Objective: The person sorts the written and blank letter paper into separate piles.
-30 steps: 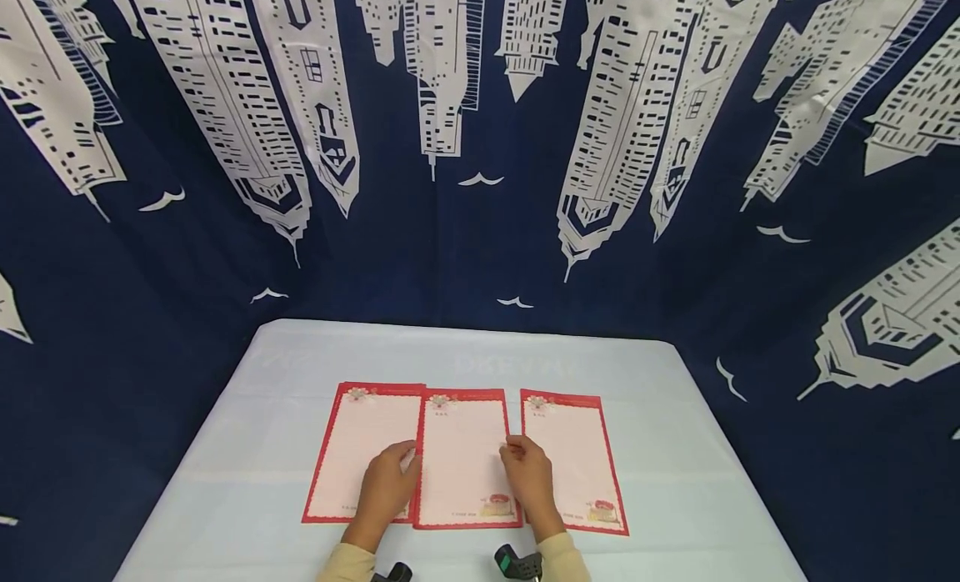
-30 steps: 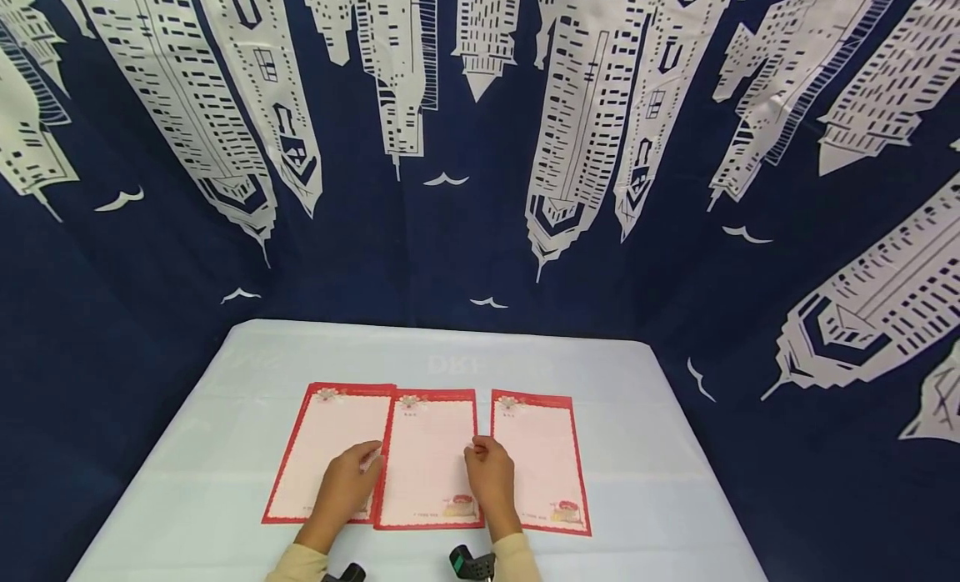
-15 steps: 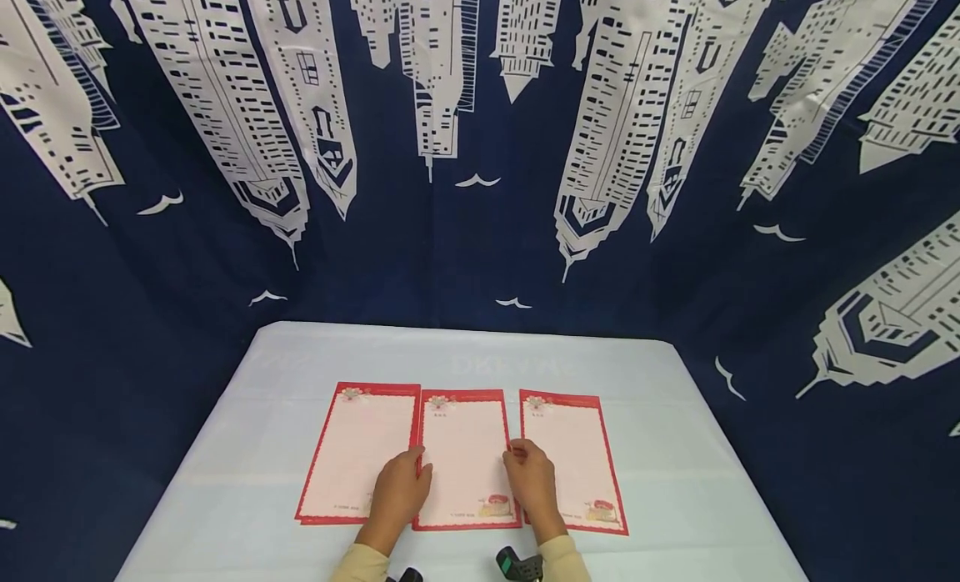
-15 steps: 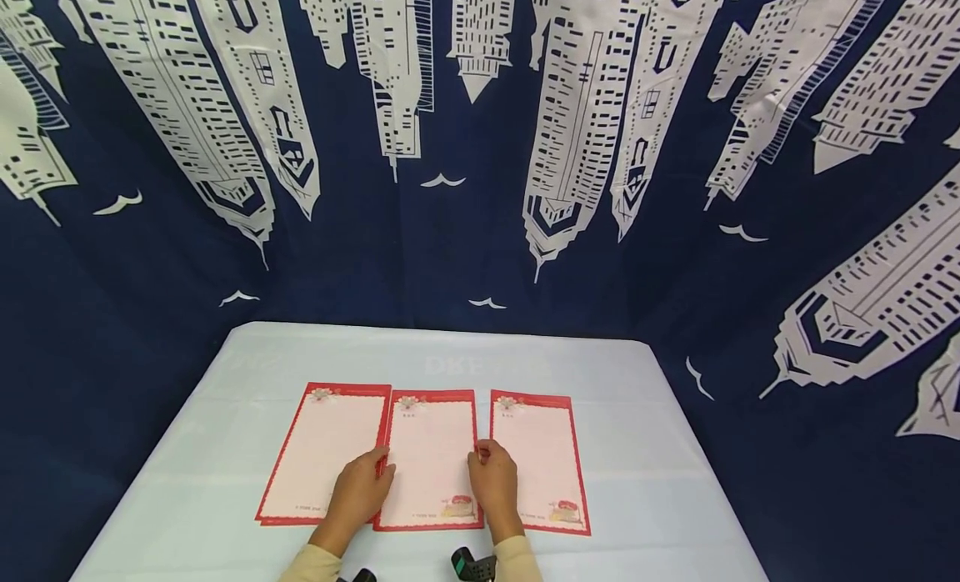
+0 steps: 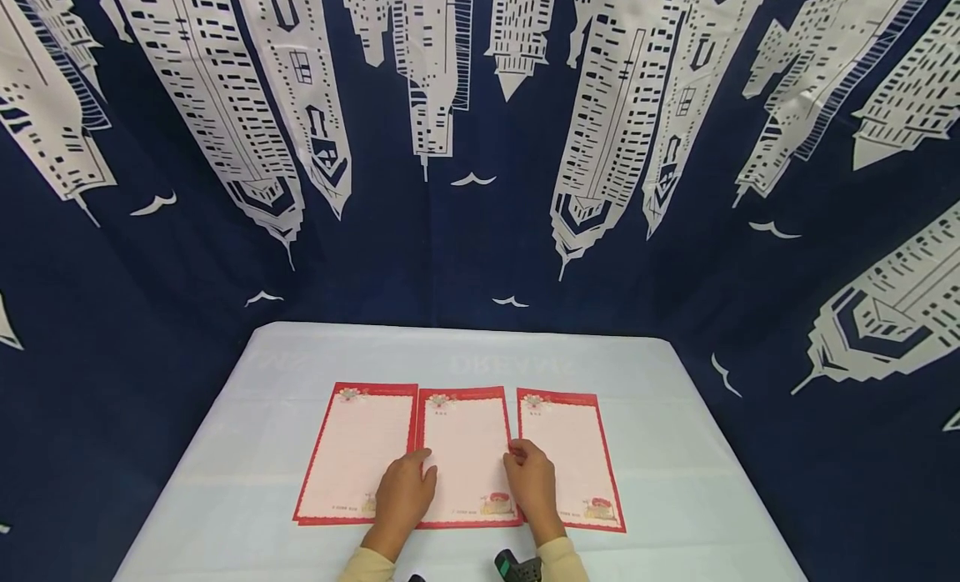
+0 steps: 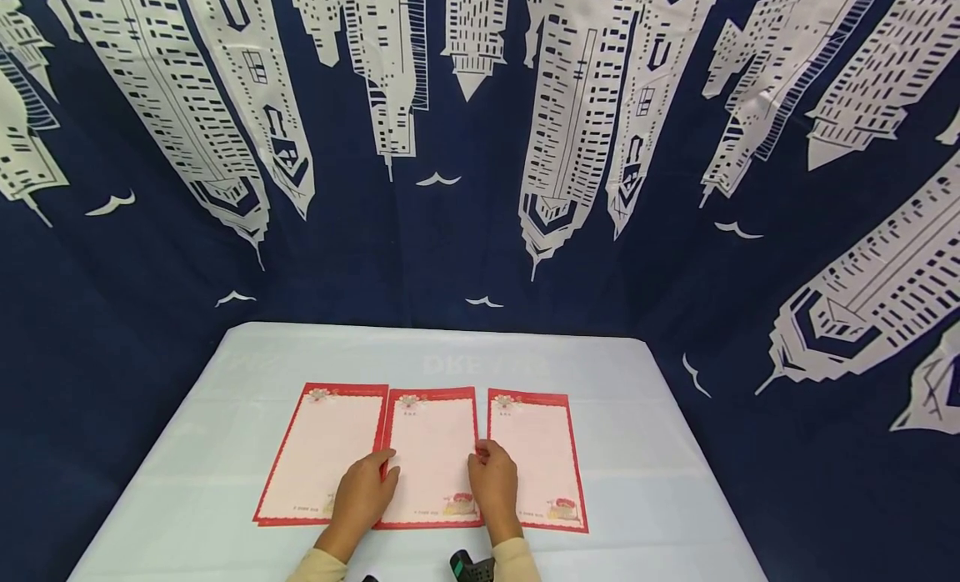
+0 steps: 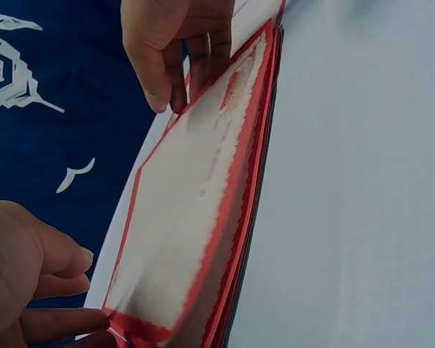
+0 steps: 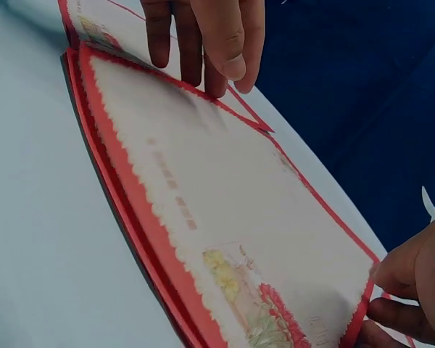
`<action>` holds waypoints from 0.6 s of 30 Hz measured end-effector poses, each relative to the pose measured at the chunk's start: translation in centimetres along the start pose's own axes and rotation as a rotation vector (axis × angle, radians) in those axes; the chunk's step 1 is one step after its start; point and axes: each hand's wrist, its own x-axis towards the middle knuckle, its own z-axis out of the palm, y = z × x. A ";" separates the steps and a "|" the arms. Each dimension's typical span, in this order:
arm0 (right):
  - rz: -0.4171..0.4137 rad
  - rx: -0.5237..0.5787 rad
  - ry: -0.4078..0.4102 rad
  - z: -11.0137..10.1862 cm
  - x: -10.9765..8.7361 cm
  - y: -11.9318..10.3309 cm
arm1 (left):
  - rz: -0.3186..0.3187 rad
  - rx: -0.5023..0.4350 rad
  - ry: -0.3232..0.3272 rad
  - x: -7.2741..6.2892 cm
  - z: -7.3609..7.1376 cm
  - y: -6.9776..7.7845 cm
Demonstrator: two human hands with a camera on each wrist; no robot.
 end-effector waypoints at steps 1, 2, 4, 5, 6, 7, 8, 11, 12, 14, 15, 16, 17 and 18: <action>-0.001 0.001 0.005 0.0 0.0 0.0 | -0.004 -0.002 0.003 0.0 0.1 0.0; -0.002 0.002 0.011 -0.1 0.0 -0.1 | -0.004 -0.003 0.008 0.0 0.1 0.0; 0.001 0.009 0.023 -0.1 -0.1 -0.1 | -0.003 -0.010 0.024 -0.1 0.3 0.0; 0.001 0.017 0.030 -0.2 -0.1 -0.1 | 0.001 -0.019 0.037 -0.1 0.4 0.0; 0.001 0.027 0.039 -0.2 -0.1 -0.1 | 0.007 -0.034 0.053 -0.1 0.6 -0.1; -0.002 0.034 0.051 -0.2 0.0 -0.1 | 0.017 -0.051 0.070 -0.1 0.7 -0.2; -0.002 0.044 0.062 -0.2 0.0 -0.1 | 0.023 -0.075 0.088 -0.1 0.8 -0.2; -0.019 0.074 0.095 -0.3 0.2 0.0 | 0.032 -0.181 0.131 0.0 1.0 -0.2; -0.017 0.082 0.101 -0.4 0.2 0.1 | 0.029 -0.218 0.140 0.0 1.1 -0.2; -0.013 0.097 0.109 -0.6 0.3 0.2 | 0.009 -0.284 0.143 0.1 1.3 -0.1; -0.009 0.112 0.112 -0.7 0.4 0.3 | -0.006 -0.316 0.138 0.2 1.4 0.0; 0.002 0.124 0.113 -0.9 0.4 0.4 | -0.020 -0.343 0.130 0.3 1.5 0.1; 0.016 0.137 0.115 -1.1 0.5 0.5 | -0.035 -0.369 0.119 0.4 1.6 0.2; 0.033 0.151 0.115 -1.4 0.5 0.7 | -0.046 -0.388 0.108 0.4 1.8 0.4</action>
